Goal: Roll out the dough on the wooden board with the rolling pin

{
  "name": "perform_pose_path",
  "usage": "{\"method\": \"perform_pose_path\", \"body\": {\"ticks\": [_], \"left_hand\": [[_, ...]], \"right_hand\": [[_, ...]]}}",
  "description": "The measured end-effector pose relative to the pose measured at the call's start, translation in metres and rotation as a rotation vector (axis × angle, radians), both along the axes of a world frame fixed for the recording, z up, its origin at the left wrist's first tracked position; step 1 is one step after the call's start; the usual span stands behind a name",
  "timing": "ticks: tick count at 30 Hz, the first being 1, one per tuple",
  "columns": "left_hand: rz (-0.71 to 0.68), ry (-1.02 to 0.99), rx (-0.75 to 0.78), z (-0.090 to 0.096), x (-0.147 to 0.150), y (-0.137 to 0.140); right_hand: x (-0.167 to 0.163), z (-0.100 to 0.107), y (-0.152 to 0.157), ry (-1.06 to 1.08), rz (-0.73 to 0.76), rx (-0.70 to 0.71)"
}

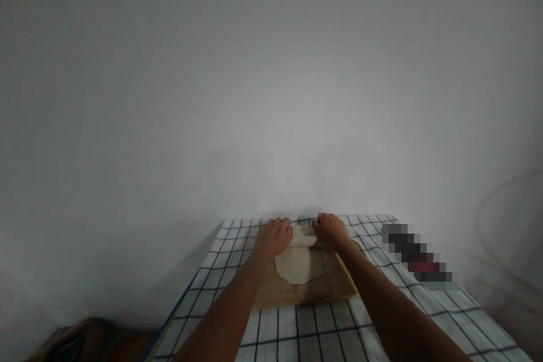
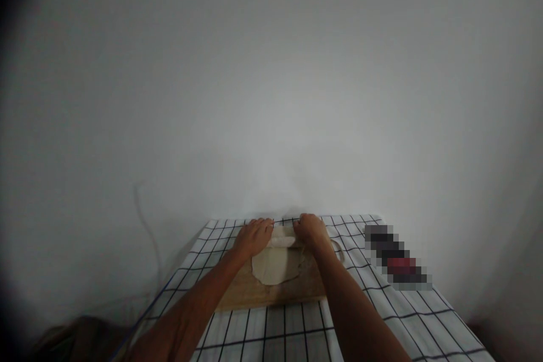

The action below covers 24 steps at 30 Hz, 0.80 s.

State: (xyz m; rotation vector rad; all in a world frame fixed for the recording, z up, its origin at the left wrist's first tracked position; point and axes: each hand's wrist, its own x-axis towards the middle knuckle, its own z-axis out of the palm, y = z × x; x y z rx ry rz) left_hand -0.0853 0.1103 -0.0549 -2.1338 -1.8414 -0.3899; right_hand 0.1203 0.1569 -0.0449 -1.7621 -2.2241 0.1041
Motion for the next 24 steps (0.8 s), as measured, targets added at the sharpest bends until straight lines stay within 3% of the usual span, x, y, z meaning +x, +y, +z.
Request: {"method": "perform_pose_path", "body": {"ticks": [4, 11, 17, 24], "left_hand": [[-0.002, -0.012, 0.038, 0.003, 0.005, -0.02], [-0.034, -0.005, 0.114, 0.001, 0.012, -0.051], [-0.123, 0.023, 0.253, -0.008, 0.009, -0.073], [-0.119, -0.002, 0.276, -0.013, 0.009, -0.086]], "right_hand": [[0.004, -0.002, -0.017, 0.004, -0.009, 0.077], [0.013, -0.008, -0.052, -0.01, 0.057, 0.074], [0.017, -0.002, -0.092, -0.019, 0.076, 0.095], [0.016, 0.004, -0.115, -0.014, 0.062, 0.082]]}}
